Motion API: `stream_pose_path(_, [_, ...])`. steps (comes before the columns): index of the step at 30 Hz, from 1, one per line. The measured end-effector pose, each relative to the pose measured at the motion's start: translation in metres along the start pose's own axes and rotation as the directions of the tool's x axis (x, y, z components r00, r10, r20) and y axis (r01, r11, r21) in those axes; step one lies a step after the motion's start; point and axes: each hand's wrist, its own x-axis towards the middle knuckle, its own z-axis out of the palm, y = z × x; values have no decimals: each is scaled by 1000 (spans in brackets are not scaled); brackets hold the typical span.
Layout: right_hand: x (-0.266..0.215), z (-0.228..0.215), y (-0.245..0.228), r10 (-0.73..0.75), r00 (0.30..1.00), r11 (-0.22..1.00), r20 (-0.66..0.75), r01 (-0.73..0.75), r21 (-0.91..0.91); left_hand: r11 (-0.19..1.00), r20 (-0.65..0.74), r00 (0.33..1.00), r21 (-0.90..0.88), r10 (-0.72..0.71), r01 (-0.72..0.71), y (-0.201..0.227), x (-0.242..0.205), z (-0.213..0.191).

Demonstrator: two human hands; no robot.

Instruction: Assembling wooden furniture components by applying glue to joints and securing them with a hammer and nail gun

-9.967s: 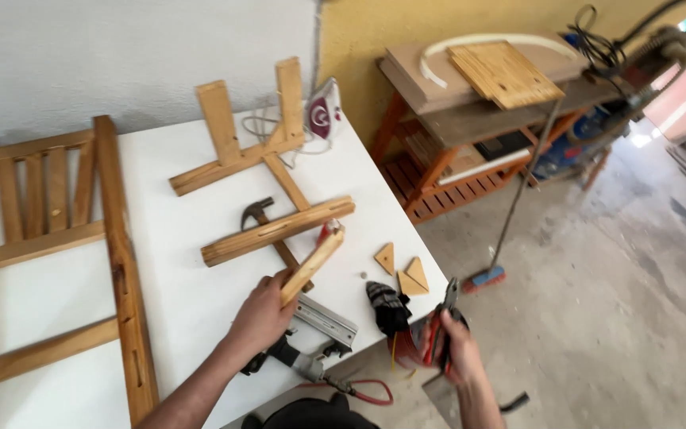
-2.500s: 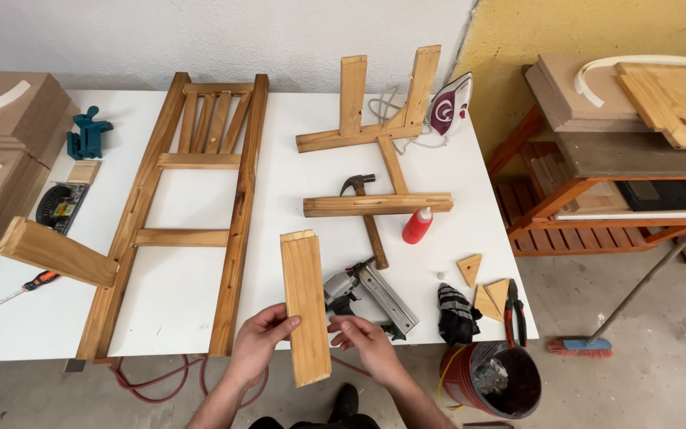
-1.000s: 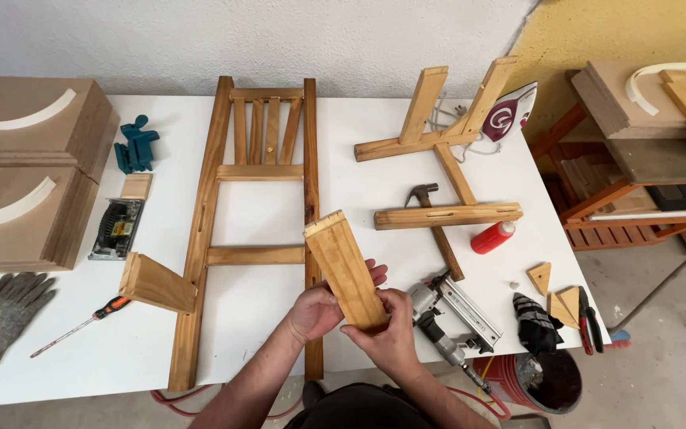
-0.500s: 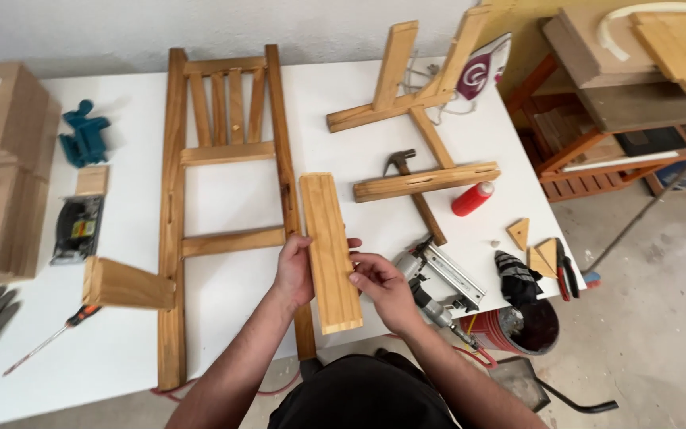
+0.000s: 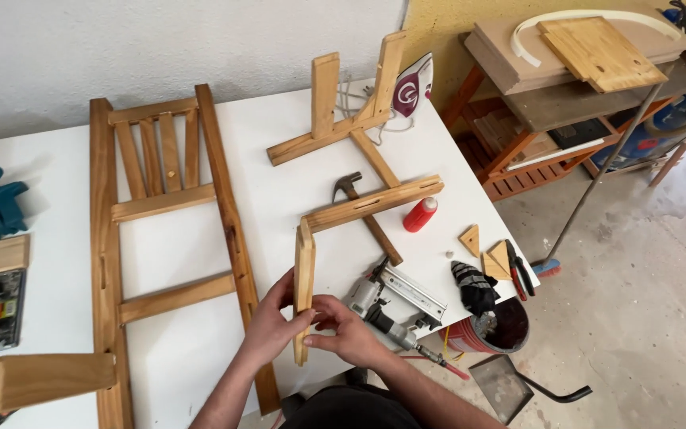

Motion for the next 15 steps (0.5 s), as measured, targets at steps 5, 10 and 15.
stream_pose_path(5, [6, -29, 5, -130, 989, 991, 63, 128, 38, 996, -31, 999, 79, 32, -30, -6, 15, 18])
stream_pose_path(10, [17, -69, 20, -171, 979, 979, 114, 156, 135, 969, -79, 996, -241, 42, -60, -24, 43, 29])
stream_pose_path(15, [27, -110, 37, -83, 996, 938, 41, 64, 340, 620, -114, 993, -780, -9, -83, -37, 66, 39])
